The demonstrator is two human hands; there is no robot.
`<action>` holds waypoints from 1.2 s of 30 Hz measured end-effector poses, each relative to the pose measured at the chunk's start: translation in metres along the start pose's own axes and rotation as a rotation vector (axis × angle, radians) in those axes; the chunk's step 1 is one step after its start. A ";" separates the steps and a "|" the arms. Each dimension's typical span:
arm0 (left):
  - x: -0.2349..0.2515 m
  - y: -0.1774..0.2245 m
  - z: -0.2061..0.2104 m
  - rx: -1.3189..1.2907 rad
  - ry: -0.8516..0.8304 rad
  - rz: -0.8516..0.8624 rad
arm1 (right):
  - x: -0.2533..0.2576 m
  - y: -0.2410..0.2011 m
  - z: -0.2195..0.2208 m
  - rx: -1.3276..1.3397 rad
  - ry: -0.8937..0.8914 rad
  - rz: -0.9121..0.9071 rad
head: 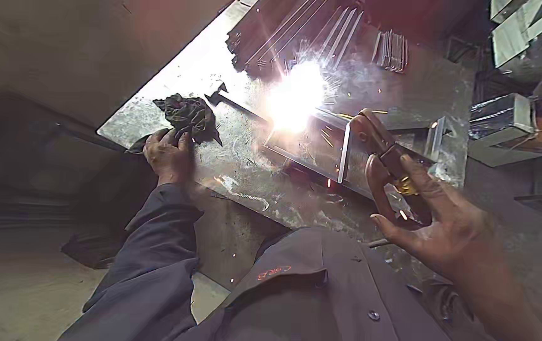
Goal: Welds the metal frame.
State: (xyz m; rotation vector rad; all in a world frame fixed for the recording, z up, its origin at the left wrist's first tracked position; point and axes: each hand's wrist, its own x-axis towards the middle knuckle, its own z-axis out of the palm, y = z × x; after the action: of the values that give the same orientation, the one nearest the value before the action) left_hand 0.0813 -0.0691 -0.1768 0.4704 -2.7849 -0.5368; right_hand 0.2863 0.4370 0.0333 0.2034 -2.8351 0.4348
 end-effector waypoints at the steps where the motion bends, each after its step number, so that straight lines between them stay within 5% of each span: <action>1: 0.000 0.000 0.000 -0.004 -0.003 -0.002 | 0.000 0.001 0.001 0.003 0.007 -0.002; 36: 0.001 -0.001 0.000 0.002 -0.021 -0.010 | 0.000 -0.002 0.001 -0.021 0.005 -0.007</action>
State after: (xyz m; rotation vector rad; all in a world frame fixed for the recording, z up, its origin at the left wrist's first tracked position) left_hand 0.0804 -0.0702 -0.1768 0.4824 -2.8048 -0.5440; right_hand 0.2865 0.4350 0.0330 0.2083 -2.8320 0.4034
